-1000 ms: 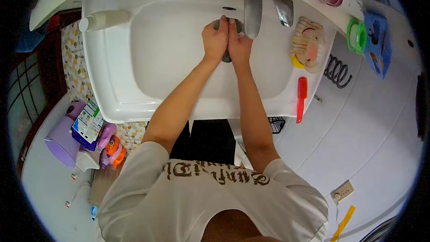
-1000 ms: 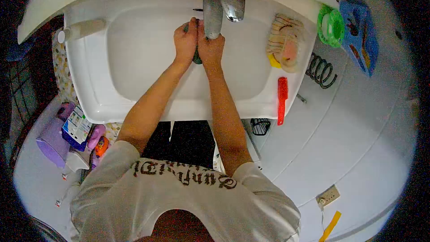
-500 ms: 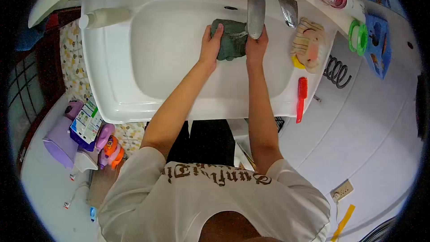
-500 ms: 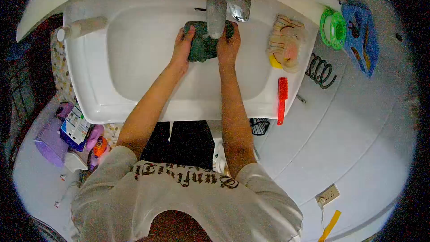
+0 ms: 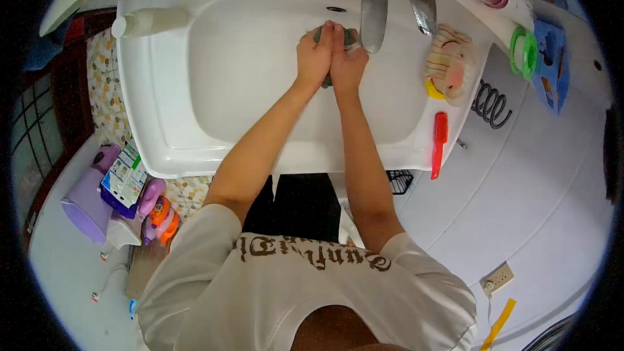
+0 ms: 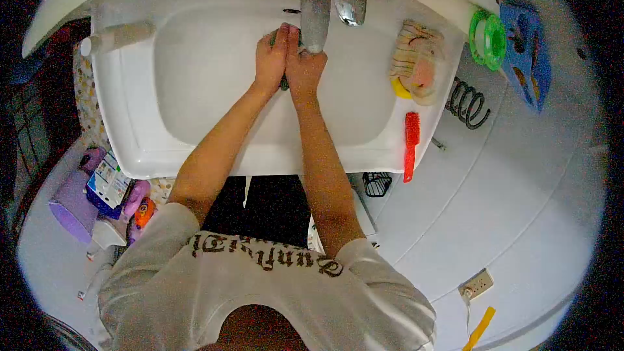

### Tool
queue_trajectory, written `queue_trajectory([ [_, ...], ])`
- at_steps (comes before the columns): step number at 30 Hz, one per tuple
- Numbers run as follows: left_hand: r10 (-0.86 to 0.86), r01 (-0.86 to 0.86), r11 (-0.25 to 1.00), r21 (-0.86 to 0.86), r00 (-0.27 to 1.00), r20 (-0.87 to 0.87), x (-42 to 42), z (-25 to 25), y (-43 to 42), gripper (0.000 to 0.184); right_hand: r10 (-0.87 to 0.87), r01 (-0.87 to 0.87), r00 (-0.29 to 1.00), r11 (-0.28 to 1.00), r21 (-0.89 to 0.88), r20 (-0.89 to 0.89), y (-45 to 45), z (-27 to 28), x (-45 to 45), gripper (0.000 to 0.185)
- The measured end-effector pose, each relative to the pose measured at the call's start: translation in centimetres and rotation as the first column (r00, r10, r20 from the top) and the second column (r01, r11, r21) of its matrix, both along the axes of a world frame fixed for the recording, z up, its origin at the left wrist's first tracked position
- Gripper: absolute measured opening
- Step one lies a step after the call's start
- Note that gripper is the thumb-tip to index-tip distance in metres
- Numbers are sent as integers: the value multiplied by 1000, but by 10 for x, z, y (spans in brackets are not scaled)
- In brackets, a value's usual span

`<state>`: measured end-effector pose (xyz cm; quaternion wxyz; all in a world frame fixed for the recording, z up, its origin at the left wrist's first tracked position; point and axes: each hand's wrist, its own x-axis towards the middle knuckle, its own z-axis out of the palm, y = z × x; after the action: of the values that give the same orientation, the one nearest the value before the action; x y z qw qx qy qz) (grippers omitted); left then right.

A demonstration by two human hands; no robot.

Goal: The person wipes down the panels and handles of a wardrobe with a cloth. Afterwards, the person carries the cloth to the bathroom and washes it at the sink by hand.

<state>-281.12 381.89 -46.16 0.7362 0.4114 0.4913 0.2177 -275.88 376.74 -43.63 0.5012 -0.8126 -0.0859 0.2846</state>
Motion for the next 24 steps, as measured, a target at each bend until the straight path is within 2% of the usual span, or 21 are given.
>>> queue_trajectory([
  [4, 8, -5, 998, 57, 999, -48, -4, 0, 0, 44, 54, -55, 998, 997, 52, 26, -1, -30, 7, 36],
  [6, 3, 4, 997, 81, 996, -87, -9, 2, 2, 43, 35, -20, 971, 998, 66, -235, -2, -29, 13, 35],
  [7, 61, -61, 998, -15, 998, -16, -14, 5, 0, 42, 38, -22, 972, 997, 70, -234, -6, -27, 19, 35],
  [8, 125, -118, 986, -116, 991, 52, -18, 8, 0, 41, -68, 115, 918, 988, 99, -392, -11, -14, 24, 35],
  [9, 128, -121, 986, -114, 990, 55, -21, 8, 1, 41, -158, 252, 826, 962, 103, -541, -15, -6, 31, 35],
  [11, 178, -170, 940, -295, 984, 1, -30, 4, 2, 40, -143, 252, 832, 958, 135, -536, -28, -22, 41, 31],
  [12, 172, -151, 937, -314, 984, 41, -33, 0, 1, 39, -96, 212, 863, 960, 184, -495, -30, -28, 43, 35],
  [13, 172, -151, 937, -314, 984, 41, -34, -4, -1, 39, -51, 172, 891, 958, 231, -452, -33, -35, 45, 48],
  [15, 227, -186, 894, -408, 972, 54, -34, 2, -3, 35, -38, 155, 922, 948, 277, -385, -32, -50, 41, 48],
  [16, 226, -185, 893, -411, 973, 54, -34, 4, -2, 35, -17, 23, 999, 979, 204, -33, -32, -64, 39, 46],
  [18, 181, -153, 938, -311, 982, 61, -33, 6, -3, 35, 21, -99, 944, 970, 220, 331, -22, -54, 29, 39],
  [19, 181, -153, 937, -313, 982, 61, -29, 6, -5, 35, 22, -100, 943, 971, 219, 331, -16, -45, 21, 39],
  [21, 219, -223, 974, -48, 972, -82, -16, 7, -11, 39, 25, -40, 988, 995, 94, 152, -4, -18, -2, 40],
  [22, 218, -223, 974, -48, 973, -80, -15, 7, -9, 39, 163, -158, 970, 987, -42, 180, -4, -14, -9, 47],
  [23, 198, -192, 980, 59, 971, -136, -14, 5, -7, 39, 143, -161, 981, 978, 134, 131, -6, -10, -19, 49],
  [24, 184, -153, 975, 164, 964, -193, -14, 3, -3, 40, 115, -133, 984, 983, 130, 140, -7, -14, -31, 48],
])
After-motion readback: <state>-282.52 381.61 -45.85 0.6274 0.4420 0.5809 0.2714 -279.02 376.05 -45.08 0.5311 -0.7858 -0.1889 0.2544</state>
